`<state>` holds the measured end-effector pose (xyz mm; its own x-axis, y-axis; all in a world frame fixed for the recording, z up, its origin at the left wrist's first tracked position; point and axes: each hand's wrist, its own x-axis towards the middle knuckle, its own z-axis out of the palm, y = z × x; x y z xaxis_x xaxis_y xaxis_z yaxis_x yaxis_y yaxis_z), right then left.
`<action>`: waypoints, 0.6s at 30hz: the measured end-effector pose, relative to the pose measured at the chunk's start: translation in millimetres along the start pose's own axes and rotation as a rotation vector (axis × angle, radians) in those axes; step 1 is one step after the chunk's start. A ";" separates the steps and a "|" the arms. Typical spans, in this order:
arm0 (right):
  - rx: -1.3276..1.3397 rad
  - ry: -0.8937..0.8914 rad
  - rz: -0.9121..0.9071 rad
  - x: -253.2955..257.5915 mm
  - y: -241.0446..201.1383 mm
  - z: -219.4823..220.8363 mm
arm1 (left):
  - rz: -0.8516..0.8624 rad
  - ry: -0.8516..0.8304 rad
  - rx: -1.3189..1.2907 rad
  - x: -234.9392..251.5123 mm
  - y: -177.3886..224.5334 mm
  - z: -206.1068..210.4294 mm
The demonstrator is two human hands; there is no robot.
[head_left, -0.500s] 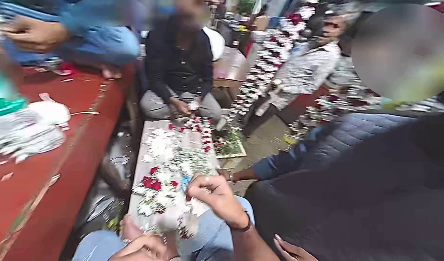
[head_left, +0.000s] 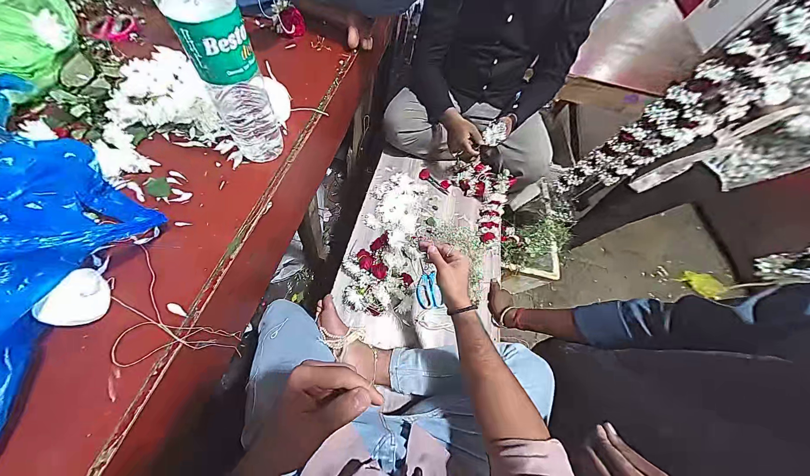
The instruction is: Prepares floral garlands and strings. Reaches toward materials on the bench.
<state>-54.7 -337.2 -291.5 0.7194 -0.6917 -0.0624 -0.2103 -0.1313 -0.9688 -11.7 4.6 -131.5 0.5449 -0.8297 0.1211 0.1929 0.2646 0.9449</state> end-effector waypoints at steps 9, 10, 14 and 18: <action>-0.084 -0.040 0.336 -33.3 81.5 -10.0 | -0.098 -0.031 0.029 8.2 -12.9 2.0; -0.121 -0.054 0.363 -40.1 84.8 -13.3 | -0.096 -0.030 0.030 10.6 -14.7 2.8; -0.513 -0.080 0.421 -67.8 65.8 -18.4 | -0.099 -0.032 0.100 20.3 -10.8 12.1; -0.015 -0.205 0.155 -99.2 -18.3 8.3 | 0.029 0.094 0.226 27.1 -21.3 29.5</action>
<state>-116.7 -260.2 -269.6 0.7967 -0.5463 -0.2586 -0.3371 -0.0465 -0.9403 -25.1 -38.0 -139.4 0.6231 -0.7711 0.1306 -0.0056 0.1626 0.9867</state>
